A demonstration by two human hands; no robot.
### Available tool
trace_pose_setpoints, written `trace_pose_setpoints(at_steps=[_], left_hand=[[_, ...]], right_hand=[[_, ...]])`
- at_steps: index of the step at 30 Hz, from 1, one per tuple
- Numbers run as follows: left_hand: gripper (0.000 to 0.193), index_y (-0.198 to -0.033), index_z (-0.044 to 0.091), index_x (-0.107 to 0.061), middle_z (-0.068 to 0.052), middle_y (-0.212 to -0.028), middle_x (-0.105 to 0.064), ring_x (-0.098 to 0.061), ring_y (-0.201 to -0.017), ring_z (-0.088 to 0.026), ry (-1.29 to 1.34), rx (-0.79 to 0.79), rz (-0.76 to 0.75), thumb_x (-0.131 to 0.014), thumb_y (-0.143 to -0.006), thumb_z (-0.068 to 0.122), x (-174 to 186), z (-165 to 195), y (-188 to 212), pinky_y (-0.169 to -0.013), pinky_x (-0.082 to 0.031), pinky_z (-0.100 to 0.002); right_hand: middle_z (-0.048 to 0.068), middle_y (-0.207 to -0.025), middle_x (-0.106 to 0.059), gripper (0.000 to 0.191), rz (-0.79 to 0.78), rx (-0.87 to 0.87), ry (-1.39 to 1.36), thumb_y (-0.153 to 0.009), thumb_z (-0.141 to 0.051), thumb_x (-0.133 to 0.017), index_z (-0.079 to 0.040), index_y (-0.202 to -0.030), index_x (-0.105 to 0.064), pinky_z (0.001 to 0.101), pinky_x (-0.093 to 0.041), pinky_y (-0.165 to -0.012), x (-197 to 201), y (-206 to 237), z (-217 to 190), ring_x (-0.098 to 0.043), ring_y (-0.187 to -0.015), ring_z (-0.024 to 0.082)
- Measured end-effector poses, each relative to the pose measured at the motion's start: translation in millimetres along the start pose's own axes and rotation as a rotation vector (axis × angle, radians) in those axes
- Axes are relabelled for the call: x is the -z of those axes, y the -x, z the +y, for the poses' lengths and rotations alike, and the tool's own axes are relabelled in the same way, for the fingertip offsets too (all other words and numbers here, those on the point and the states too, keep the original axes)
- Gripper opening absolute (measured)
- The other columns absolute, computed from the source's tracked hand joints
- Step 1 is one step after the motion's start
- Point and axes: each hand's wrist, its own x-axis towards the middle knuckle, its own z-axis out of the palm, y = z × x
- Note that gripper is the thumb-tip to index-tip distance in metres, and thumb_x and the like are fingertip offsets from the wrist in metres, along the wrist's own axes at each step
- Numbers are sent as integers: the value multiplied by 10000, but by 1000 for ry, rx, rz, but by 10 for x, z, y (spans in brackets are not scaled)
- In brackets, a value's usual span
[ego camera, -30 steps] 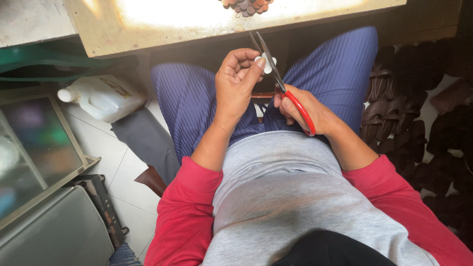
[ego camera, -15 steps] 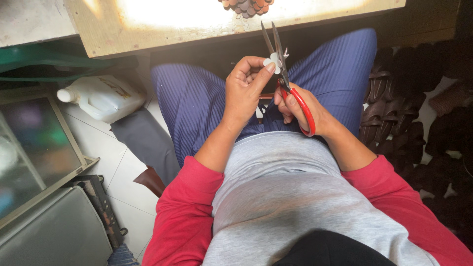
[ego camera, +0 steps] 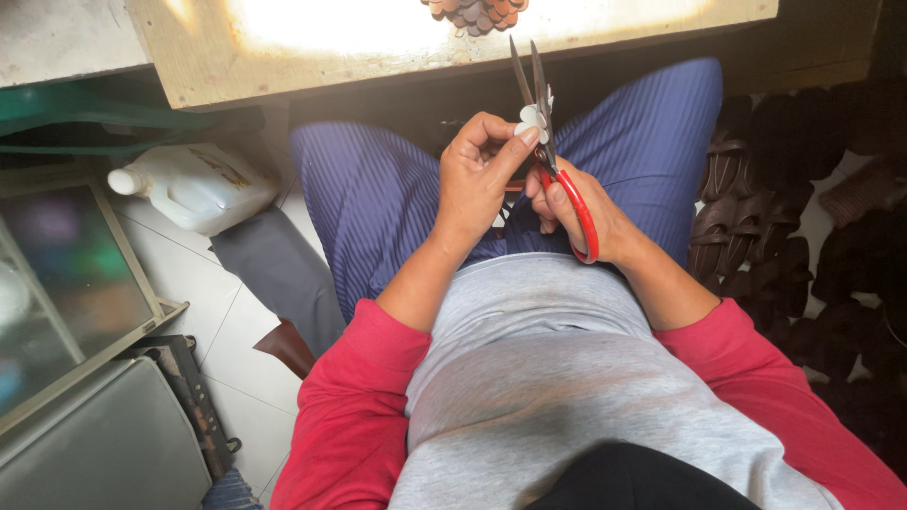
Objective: The person sits cross-legged and uses red-handled scissors to cut small white paper shapes from a larger sheet. They trim the edges carefully and place the finished pieces on a wooden table where similar shapes are already stacked.
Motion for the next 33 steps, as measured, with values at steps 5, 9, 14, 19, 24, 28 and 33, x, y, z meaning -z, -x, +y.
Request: trace_pose_setpoints(at_steps=[5, 9, 14, 19, 24, 28, 33], left_hand=[[107, -932, 59, -647, -7, -914, -726, -656, -848, -37, -4, 5, -7, -741, -979, 81, 11, 14, -16, -778, -535, -204], [113, -926, 58, -649, -6, -912, -723, -653, -845, -38, -27, 8, -2, -744, -983, 78, 20, 14, -16, -778, -536, -205], [97, -930, 56, -659, -4, -913, -725, -660, -850, -37, -39, 12, -2, -740, -979, 80, 33, -5, -18, -787, -543, -204], [104, -958, 39, -654, -25, -926, -724, -656, -848, -53, -33, 14, 8, -749, -991, 63, 45, -35, -24, -769, -530, -213], [133, -1114, 4, -645, -68, -1051, -726, -700, -970, -104, 37, -48, 22, -706, -1004, 46, 25, -18, -36, -901, -579, -249], [175, -1156, -29, -631, -104, -1064, -732, -721, -983, -136, 104, -37, 42, -694, -998, 11, -6, 28, -52, -916, -604, -277], [203, -1157, -16, -635, -95, -1019, -724, -713, -884, -115, 68, 66, 49, -702, -967, 3, -38, 66, 11, -761, -609, -262]], right_hand=[[9, -745, -459, 629, 12, -28, 79, -1040, -654, -368, -43, -1103, -507, 285, -494, -604, 33, 0, -12, -470, -634, 112], [21, -756, -475, 624, 14, -20, 103, -1033, -653, -391, -47, -1112, -513, 285, -507, -611, 37, 4, -40, -488, -646, 119], [22, -750, -491, 603, 60, -45, 148, -1033, -648, -399, -56, -1049, -515, 282, -501, -579, 5, 18, -63, -515, -622, 116], [14, -709, -488, 578, 82, -78, 162, -1032, -632, -412, -65, -971, -501, 277, -494, -542, -5, 13, -53, -516, -585, 110], [10, -708, -483, 553, 66, -93, 141, -1039, -608, -421, -64, -977, -505, 273, -497, -537, 8, 21, -33, -506, -587, 109], [6, -712, -488, 564, 47, -69, 123, -1047, -606, -401, -55, -1039, -519, 274, -494, -575, 6, 14, -19, -515, -600, 106], [15, -830, -488, 653, 13, -22, 76, -1043, -646, -360, -34, -1214, -513, 278, -518, -649, 23, -17, -9, -487, -694, 105]])
